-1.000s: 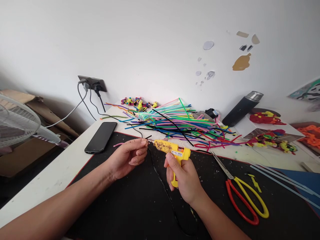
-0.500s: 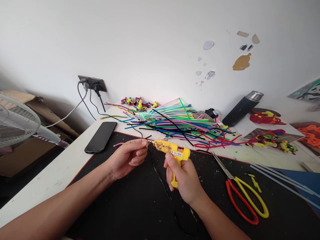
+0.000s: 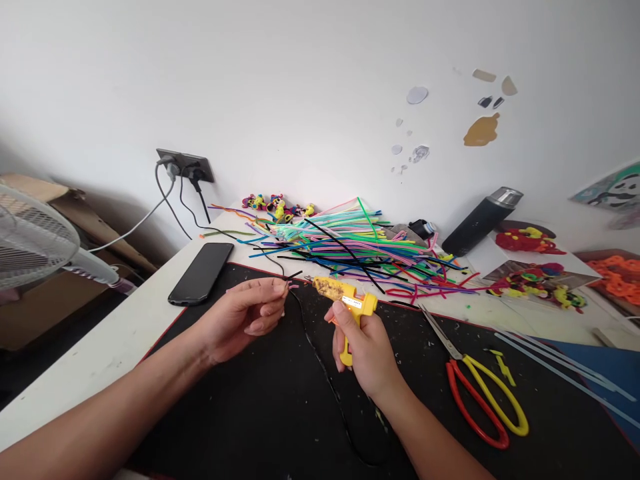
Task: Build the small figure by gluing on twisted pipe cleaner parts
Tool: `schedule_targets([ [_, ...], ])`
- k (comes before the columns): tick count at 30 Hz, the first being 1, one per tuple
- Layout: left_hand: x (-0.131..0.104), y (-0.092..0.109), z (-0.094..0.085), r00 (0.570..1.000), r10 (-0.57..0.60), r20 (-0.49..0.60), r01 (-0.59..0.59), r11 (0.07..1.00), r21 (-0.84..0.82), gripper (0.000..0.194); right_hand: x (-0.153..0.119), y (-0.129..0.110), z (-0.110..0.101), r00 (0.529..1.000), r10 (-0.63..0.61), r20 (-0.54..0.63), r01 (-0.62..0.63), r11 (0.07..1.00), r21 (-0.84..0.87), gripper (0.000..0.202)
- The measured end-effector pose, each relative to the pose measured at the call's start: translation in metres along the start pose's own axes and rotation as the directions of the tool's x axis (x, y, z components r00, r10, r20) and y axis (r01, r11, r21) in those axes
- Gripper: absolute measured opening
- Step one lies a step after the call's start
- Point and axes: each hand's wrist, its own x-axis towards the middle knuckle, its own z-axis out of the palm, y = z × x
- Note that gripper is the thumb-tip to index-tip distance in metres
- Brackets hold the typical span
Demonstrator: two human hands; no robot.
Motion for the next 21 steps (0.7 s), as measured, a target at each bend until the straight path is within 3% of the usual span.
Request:
schedule_targets([
  [7, -0.041, 0.003, -0.035, 0.967, 0.101, -0.232, -0.009, 0.930, 0.369, 0.041, 0.003, 0.003, 0.000, 1.000, 0.007, -0.011, -0.008, 0.998, -0.070, 0.061],
  [12, -0.051, -0.001, -0.055, 0.951, 0.094, -0.295, 0.051, 0.893, 0.447, 0.046, 0.006, 0.011, -0.003, 0.999, 0.014, -0.037, -0.024, 0.957, -0.290, 0.061],
  [14, -0.050, 0.000, -0.057, 0.955, 0.067, -0.289, 0.072, 0.892, 0.446, 0.046, 0.006, 0.011, -0.007, 0.997, -0.069, -0.044, 0.037, 0.862, -0.506, 0.060],
  [17, -0.046, 0.000, -0.056, 0.960, 0.006, -0.280, 0.122, 0.891, 0.438, 0.044, 0.002, 0.007, -0.015, 0.974, -0.225, -0.001, 0.131, 0.569, -0.812, 0.046],
  [19, -0.043, -0.001, -0.054, 0.962, -0.042, -0.268, 0.158, 0.891, 0.425, 0.042, 0.000, 0.002, -0.020, 0.973, -0.226, 0.038, 0.130, 0.405, -0.905, 0.039],
  [21, -0.040, -0.004, -0.053, 0.965, -0.074, -0.250, 0.174, 0.898, 0.405, 0.040, -0.002, -0.004, -0.025, 0.983, -0.172, 0.068, 0.119, 0.311, -0.943, 0.037],
])
